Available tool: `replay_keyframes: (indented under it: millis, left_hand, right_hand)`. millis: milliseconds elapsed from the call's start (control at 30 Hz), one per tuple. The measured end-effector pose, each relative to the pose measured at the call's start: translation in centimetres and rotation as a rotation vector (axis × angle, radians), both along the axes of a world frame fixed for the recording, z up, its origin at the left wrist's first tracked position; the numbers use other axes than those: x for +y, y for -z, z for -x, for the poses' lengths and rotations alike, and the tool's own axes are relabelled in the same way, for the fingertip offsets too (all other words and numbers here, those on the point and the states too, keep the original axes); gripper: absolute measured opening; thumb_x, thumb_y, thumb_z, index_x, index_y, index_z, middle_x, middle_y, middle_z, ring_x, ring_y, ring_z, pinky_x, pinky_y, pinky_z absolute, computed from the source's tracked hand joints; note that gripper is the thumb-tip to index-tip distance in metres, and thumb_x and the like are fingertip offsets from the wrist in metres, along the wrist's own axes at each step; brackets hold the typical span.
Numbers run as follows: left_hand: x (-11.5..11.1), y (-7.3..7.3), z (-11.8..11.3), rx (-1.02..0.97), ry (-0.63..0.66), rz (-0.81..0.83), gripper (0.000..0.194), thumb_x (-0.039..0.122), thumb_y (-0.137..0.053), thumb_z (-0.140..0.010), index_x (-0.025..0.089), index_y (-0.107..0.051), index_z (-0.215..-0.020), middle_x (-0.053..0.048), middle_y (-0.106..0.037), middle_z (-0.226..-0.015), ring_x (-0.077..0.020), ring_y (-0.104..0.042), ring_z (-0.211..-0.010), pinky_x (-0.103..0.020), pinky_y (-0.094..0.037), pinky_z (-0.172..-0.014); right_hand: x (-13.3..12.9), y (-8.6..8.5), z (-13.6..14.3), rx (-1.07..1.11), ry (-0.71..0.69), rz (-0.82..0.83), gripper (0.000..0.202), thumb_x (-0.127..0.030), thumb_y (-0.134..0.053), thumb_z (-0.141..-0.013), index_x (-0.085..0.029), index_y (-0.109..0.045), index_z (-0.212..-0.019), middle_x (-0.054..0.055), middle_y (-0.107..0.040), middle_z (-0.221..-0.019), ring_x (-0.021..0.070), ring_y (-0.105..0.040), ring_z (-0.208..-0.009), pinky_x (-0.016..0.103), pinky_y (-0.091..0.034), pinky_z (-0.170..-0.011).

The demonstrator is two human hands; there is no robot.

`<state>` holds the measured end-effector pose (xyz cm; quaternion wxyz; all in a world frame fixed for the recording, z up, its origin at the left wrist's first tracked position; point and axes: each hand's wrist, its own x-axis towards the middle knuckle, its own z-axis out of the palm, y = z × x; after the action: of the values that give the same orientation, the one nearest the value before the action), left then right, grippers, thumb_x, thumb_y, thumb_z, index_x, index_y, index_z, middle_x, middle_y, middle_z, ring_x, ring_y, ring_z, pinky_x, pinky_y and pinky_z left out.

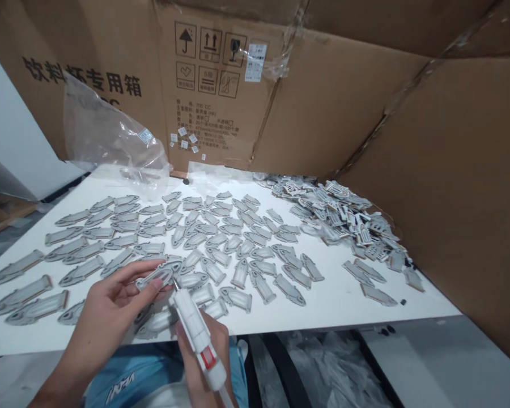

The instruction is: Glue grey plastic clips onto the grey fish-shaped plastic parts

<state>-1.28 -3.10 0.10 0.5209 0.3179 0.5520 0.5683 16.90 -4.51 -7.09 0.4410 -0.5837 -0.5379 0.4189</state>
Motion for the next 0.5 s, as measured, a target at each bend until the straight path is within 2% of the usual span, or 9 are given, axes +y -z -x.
replay_keyframes:
  millis: [67,200,300,400,500]
  left_hand:
    - [0.0,0.2,0.1,-0.008,0.025,0.009,0.064,0.058,-0.093,-0.086,0.019,-0.079,-0.135,-0.008,-0.087,-0.100,-0.0317,-0.087,-0.103,-0.040,-0.072,-0.098]
    - [0.2,1.3,0.5,0.000,0.076,0.011,0.065,0.059,-0.092,-0.087,0.021,-0.079,-0.138,-0.010,-0.087,-0.114,-0.0319,-0.085,-0.110,-0.041,-0.072,-0.100]
    - [0.2,1.8,0.5,0.010,0.078,-0.007,0.060,0.058,-0.091,-0.089,0.022,-0.081,-0.136,-0.010,-0.085,-0.121,-0.0314,-0.084,-0.112,-0.041,-0.072,-0.100]
    - [0.0,1.8,0.2,0.039,0.060,-0.023,0.058,0.059,-0.091,-0.090,0.023,-0.082,-0.134,-0.010,-0.084,-0.123,-0.0321,-0.083,-0.117,-0.041,-0.072,-0.100]
    - [-0.1,1.8,0.1,0.070,0.045,-0.033,0.059,0.061,-0.090,-0.090,0.024,-0.082,-0.135,-0.010,-0.083,-0.118,-0.0332,-0.082,-0.119,-0.042,-0.072,-0.101]
  right_hand:
    - [0.1,0.3,-0.2,0.009,-0.069,0.063,0.067,-0.077,-0.068,-0.093,-0.015,-0.070,-0.066,0.004,-0.049,-0.053,0.0110,-0.041,-0.050,0.022,-0.031,-0.047]
    - [-0.1,0.8,-0.3,0.028,-0.091,0.119,0.068,-0.080,-0.065,-0.093,-0.016,-0.067,-0.069,0.003,-0.045,-0.054,0.0104,-0.034,-0.051,0.024,-0.024,-0.046]
    - [-0.5,0.7,-0.4,0.045,-0.077,0.127,0.059,-0.074,-0.073,-0.091,-0.018,-0.071,-0.075,0.004,-0.051,-0.059,0.0116,-0.039,-0.056,0.025,-0.029,-0.051]
    - [-0.5,0.8,-0.3,0.030,-0.018,0.094,0.058,-0.072,-0.072,-0.093,-0.018,-0.069,-0.070,0.005,-0.054,-0.059,0.0137,-0.044,-0.056,0.027,-0.032,-0.052]
    - [0.0,1.8,0.1,-0.014,0.008,-0.016,0.054,-0.064,-0.071,-0.097,-0.018,-0.068,-0.068,0.006,-0.060,-0.061,0.0159,-0.051,-0.057,0.027,-0.039,-0.054]
